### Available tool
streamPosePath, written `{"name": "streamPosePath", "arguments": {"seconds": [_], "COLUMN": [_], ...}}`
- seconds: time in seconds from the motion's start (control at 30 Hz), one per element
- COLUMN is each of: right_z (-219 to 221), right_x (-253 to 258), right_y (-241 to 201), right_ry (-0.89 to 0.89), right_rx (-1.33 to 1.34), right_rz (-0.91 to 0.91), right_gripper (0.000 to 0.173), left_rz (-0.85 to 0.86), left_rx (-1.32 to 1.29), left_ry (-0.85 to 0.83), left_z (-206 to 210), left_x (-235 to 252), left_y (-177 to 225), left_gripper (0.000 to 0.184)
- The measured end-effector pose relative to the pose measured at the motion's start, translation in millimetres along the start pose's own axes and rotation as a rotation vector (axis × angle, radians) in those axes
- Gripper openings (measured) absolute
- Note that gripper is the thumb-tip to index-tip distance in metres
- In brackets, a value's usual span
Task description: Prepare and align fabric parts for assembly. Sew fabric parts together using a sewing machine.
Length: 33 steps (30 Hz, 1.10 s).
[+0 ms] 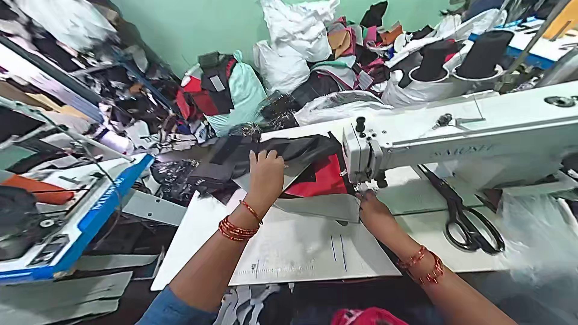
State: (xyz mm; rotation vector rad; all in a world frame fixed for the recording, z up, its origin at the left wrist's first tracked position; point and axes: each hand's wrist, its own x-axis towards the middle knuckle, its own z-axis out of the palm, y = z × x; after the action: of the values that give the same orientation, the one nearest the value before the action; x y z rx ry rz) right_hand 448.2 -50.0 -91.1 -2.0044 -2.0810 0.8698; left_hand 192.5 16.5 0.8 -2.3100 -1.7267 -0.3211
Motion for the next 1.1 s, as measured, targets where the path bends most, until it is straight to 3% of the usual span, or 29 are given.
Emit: {"name": "streamPosePath", "arguments": {"seconds": [0.1,0.2,0.23,0.33,0.37,0.53,0.6,0.7,0.83,0.97,1.1], "right_z": [0.3,4.3,4.4,5.4,5.4,5.8,9.2,10.7,13.8,16.1,18.9], "right_x": [0.7,-0.5,-3.0,-11.2,-14.6,-26.9,-27.5,-27.6,-27.0,-27.0,-26.3], "right_y": [2.4,6.2,6.7,10.0,11.1,16.6,17.4,16.0,17.2,18.3,20.9], "right_ry": [0.036,0.082,0.096,0.139,0.141,0.165,0.174,0.170,0.159,0.173,0.162], "right_rx": [0.025,0.076,0.102,0.122,0.122,0.171,0.208,0.271,0.330,0.377,0.399], "right_rz": [-0.031,-0.046,-0.038,0.005,0.028,0.074,0.073,0.073,0.071,0.056,0.041], "right_gripper": [0.039,0.034,0.034,0.043,0.045,0.044,0.042,0.042,0.041,0.040,0.042], "left_rz": [0.302,0.297,0.300,0.387,0.394,0.266,0.144,0.123,0.170,0.240,0.366], "left_rx": [-0.137,-0.368,-0.428,-0.529,-0.520,-0.495,-0.502,-0.512,-0.436,-0.359,-0.367], "left_ry": [0.153,-0.141,-0.173,-0.042,-0.036,-0.278,-0.500,-0.626,-0.858,-0.810,-0.529], "left_z": [36.2,55.2,64.7,79.3,74.7,59.6,58.5,60.2,52.0,54.8,78.5], "left_x": [-30.8,-39.7,-39.0,-41.0,-46.1,-80.3,-83.0,-71.1,-39.2,-30.2,-43.2], "left_y": [32.2,67.5,72.1,80.8,83.4,82.8,83.8,87.4,104.5,118.2,116.2], "left_gripper": [0.043,0.064,0.058,0.011,0.011,0.027,0.039,0.063,0.057,0.056,0.058]}}
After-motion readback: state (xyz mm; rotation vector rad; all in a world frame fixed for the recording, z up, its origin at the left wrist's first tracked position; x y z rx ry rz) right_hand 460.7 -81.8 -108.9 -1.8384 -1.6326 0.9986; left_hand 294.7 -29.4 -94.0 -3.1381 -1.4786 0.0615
